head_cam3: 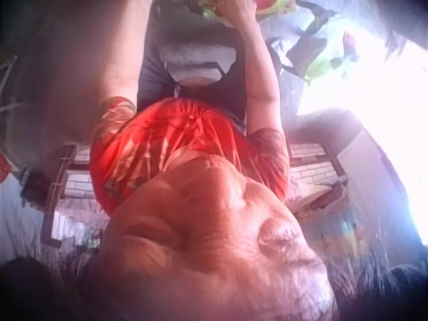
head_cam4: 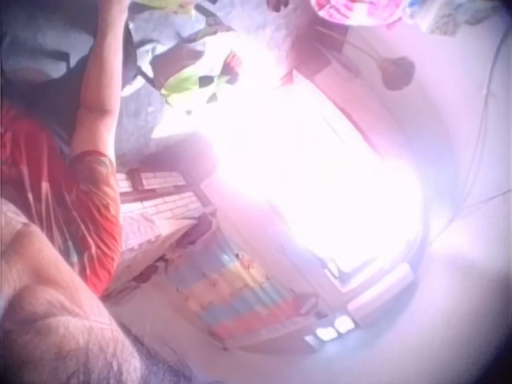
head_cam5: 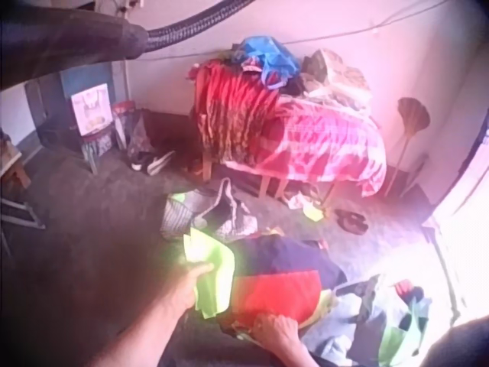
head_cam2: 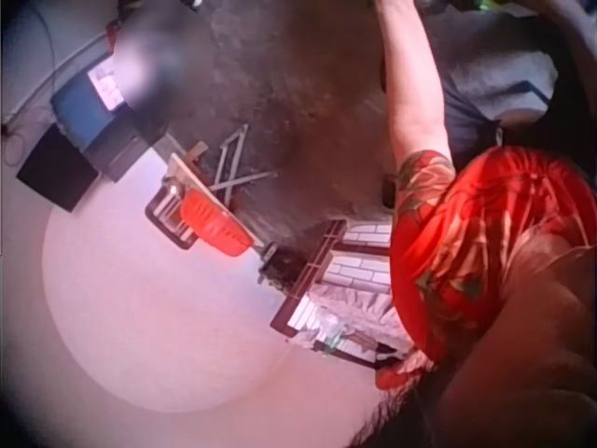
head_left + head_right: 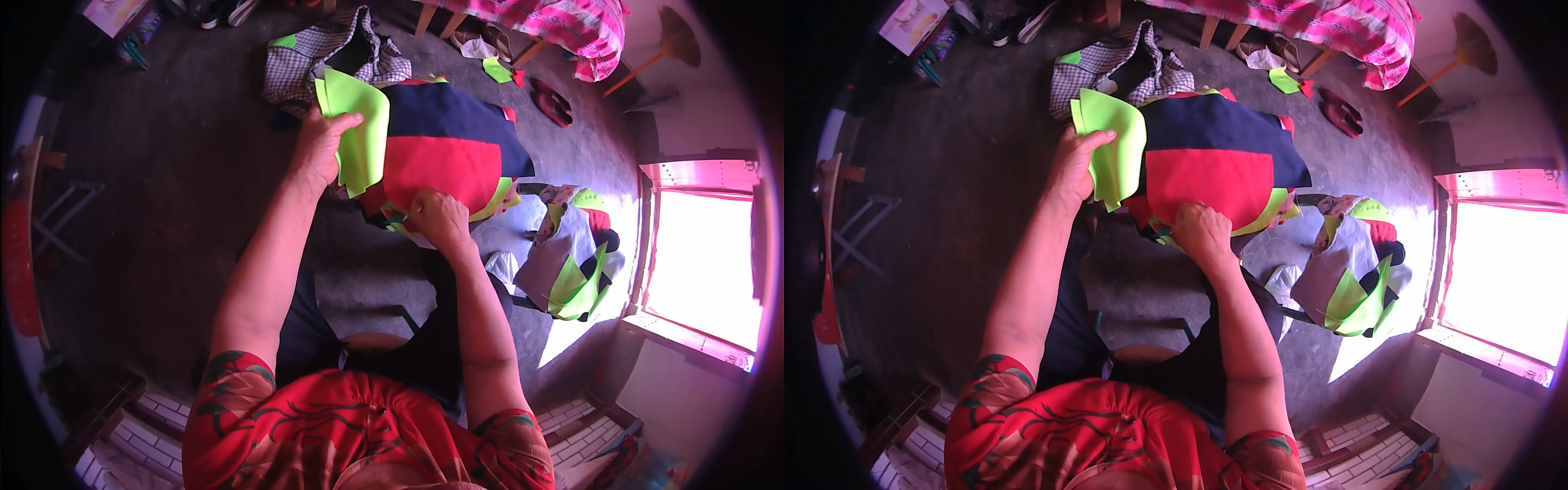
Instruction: The person sits on the floor and folds multiple pieces of colorful fabric by hand. They pick up each piece, fold it, and place it into a growing stack on their lap.
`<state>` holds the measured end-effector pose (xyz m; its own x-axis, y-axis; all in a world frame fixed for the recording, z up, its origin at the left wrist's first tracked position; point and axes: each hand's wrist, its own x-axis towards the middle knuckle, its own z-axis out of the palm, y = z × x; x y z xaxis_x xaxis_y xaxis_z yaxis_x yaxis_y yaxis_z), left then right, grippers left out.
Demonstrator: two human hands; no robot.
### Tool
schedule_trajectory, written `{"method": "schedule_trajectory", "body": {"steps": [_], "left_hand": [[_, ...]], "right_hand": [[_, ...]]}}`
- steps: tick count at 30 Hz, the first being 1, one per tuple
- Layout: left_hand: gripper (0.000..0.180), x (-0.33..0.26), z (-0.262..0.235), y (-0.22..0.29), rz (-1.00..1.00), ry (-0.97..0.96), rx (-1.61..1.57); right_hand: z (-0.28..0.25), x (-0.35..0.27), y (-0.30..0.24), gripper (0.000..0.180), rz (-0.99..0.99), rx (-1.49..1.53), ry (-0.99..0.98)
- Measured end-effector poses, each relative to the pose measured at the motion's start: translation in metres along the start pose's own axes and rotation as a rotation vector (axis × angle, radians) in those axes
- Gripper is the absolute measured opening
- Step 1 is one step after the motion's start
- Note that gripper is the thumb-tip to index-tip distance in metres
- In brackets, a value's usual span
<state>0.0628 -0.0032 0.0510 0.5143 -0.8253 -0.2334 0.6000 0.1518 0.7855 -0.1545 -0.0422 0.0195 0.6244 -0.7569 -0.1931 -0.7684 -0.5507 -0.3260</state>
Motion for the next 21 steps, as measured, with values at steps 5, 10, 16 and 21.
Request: {"method": "schedule_trajectory", "body": {"steps": [5, 10, 16, 21], "left_hand": [[0.031, -0.005, 0.006, 0.001, -0.077, -0.174, -0.010], [0.046, -0.016, 0.017, 0.003, -0.099, -0.351, 0.006], [0.053, -0.015, 0.016, -0.010, -0.135, -0.488, 0.094], [0.052, -0.011, 0.013, -0.026, -0.107, -0.417, 0.127]], "right_hand": [[-0.018, 0.004, -0.001, 0.034, 0.087, 0.285, 0.036], [-0.027, 0.010, 0.002, 0.055, 0.153, 1.340, -0.086], [-0.032, 0.008, -0.018, 0.073, -0.064, 1.497, 0.056], [-0.023, 0.007, -0.016, 0.057, -0.007, 1.084, 0.426]]}}
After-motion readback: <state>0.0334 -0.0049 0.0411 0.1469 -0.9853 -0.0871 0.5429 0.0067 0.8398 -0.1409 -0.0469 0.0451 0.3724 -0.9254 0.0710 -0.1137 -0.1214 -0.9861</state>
